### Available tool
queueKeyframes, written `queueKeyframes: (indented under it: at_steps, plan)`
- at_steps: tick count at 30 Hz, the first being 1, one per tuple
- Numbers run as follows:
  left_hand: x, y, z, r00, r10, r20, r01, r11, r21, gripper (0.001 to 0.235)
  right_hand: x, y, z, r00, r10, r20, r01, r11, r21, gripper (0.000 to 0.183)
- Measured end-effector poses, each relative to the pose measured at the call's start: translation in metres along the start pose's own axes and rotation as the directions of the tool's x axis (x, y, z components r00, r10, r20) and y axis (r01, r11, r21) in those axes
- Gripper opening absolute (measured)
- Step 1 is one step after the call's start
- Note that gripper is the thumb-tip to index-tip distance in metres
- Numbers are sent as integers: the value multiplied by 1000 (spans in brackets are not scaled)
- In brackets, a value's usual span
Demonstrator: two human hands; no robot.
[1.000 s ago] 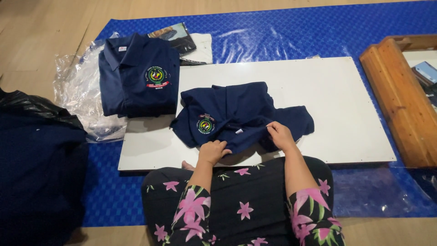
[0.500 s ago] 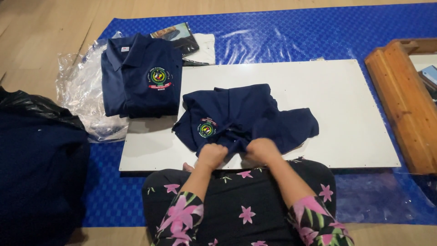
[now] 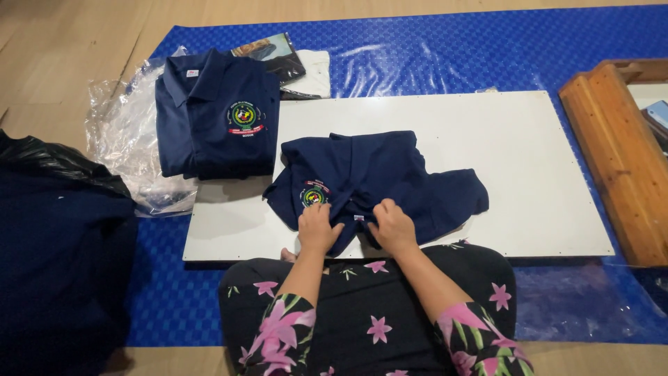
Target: The person folds a navy blue polo shirt on a white board placed on a blue mat. They fold the sides inward, fold the bottom up, and then fold the shirt in half to create a neat stack.
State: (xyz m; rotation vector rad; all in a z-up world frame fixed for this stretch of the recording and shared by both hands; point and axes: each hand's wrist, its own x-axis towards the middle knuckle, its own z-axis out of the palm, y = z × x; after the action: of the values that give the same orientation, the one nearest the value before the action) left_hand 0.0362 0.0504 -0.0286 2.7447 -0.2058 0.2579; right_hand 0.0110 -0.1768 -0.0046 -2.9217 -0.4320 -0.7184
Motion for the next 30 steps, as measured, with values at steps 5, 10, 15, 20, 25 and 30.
queueKeyframes:
  at_steps: [5,10,15,20,25,30]
  plan:
    - [9,-4,21,987,-55,149,56,998,-3,36,2,17,14,874,296,385,-348,935,72,64]
    - [14,-10,38,957,-160,240,227,932,-282,39,9,11,6,878,203,434,-408,792,455,51]
    - [9,13,1,956,-84,282,125,983,-131,43,1,-28,-5,713,-345,610,82,906,416,39]
    - [11,3,22,940,-66,335,77,997,-21,29,6,-30,10,710,-245,661,-65,911,407,32]
    - [15,14,13,949,-78,305,98,994,-49,35,13,-27,21,885,7,465,-249,851,462,20]
    - [31,-24,94,874,-175,453,359,862,-359,37,9,-31,58,866,191,462,-348,894,283,21]
